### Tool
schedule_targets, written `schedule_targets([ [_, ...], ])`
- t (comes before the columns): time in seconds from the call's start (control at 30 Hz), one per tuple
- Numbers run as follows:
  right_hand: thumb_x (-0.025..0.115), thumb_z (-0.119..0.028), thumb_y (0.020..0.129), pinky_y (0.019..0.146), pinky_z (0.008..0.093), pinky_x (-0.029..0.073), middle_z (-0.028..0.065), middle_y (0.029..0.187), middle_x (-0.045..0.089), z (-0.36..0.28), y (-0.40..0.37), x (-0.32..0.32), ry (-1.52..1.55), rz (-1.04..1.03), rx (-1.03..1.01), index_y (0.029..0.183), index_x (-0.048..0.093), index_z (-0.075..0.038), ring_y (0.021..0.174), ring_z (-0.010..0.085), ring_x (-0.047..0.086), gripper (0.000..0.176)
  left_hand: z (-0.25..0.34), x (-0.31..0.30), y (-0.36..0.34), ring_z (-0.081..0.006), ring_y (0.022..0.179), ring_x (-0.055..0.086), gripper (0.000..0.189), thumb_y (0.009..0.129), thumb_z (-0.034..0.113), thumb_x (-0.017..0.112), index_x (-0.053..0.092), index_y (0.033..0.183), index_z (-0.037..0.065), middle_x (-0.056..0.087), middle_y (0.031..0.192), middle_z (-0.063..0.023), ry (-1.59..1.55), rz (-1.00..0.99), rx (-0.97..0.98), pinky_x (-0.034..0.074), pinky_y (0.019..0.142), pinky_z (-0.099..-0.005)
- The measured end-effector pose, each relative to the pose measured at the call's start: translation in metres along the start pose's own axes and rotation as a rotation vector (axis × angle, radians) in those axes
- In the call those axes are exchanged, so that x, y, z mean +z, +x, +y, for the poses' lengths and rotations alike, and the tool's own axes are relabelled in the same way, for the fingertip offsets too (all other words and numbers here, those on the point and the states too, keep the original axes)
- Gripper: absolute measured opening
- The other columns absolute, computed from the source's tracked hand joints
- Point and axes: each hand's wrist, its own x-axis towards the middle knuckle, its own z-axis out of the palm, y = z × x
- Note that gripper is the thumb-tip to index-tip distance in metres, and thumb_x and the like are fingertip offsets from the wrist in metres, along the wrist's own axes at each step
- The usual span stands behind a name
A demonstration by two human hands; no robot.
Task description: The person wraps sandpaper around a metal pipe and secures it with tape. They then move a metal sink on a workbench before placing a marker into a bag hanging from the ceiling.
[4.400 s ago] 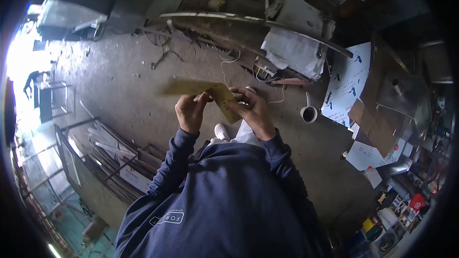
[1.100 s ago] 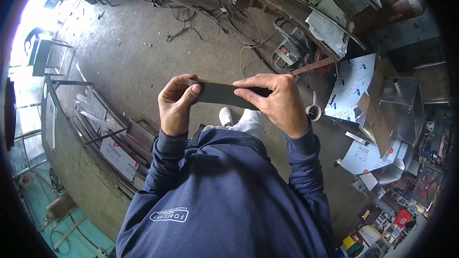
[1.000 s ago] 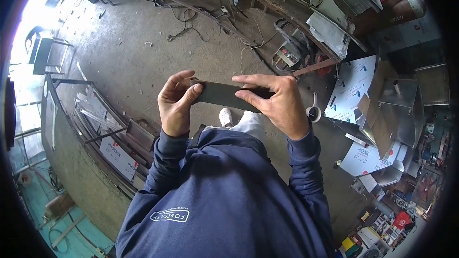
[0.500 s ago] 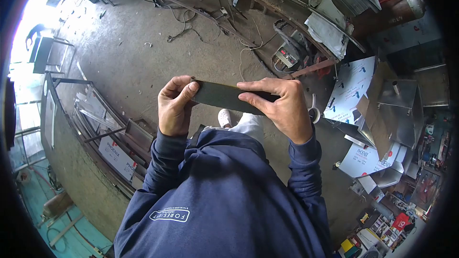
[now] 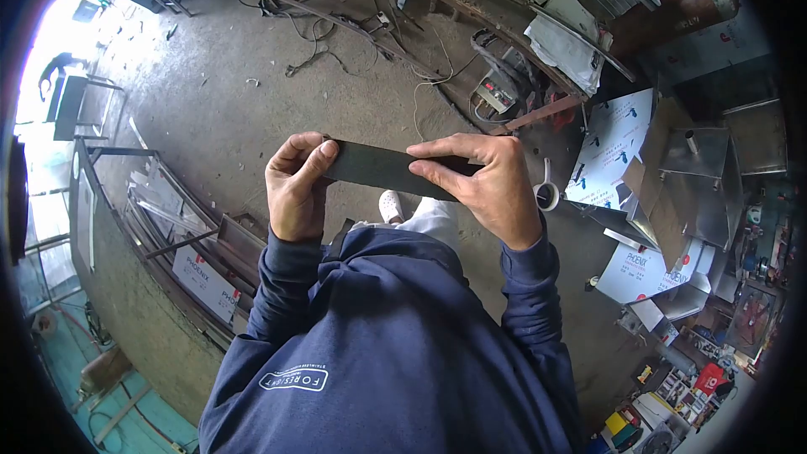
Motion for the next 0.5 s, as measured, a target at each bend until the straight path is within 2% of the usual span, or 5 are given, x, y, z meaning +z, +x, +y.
schedule_targets([
  [0.1,0.078,-0.008,0.078,0.074,0.0259,0.055,0.0096,0.09,0.074,-0.0015,0.0006,0.0002,0.009,0.001,0.014,0.094,0.076,-0.004,0.079,0.0142,0.07,0.017,0.0005,-0.0034,0.0006,-0.0126,0.077,0.067,0.011,0.084,0.003,0.073,0.067,0.094,0.004,0.069,0.088,-0.0048,0.035,-0.03,-0.015,0.056,0.071,-0.028],
  [0.23,0.078,-0.006,0.078,0.073,0.0255,0.055,0.0094,0.09,0.074,-0.0004,0.0007,0.0003,0.008,-0.01,0.019,0.095,0.076,-0.004,0.08,0.0138,0.07,0.017,0.0026,-0.003,0.0005,-0.0127,0.078,0.067,0.012,0.084,0.002,0.073,0.067,0.094,0.004,0.069,0.089,-0.005,0.031,-0.036,-0.013,0.056,0.071,-0.0282],
  [0.3,0.078,-0.006,0.078,0.073,0.0253,0.055,0.0094,0.09,0.074,-0.0006,0.0012,0.0,0.017,-0.015,0.021,0.095,0.076,-0.004,0.079,0.0136,0.07,0.017,0.0035,-0.0001,0.0002,-0.0122,0.073,0.066,0.016,0.082,0.002,0.076,0.067,0.094,-0.002,0.069,0.082,-0.0068,-0.001,0.009,-0.002,0.052,0.069,-0.0245],
  [0.5,0.078,-0.006,0.078,0.071,0.0246,0.055,0.0093,0.089,0.074,-0.0012,0.0021,-0.0007,0.005,-0.012,0.009,0.094,0.076,-0.004,0.078,0.0129,0.07,0.015,0.0034,0.0012,0.0004,-0.0125,0.072,0.066,0.016,0.082,0.002,0.076,0.067,0.094,-0.003,0.069,0.082,-0.0073,-0.01,0.002,0.004,0.053,0.069,-0.0246],
])
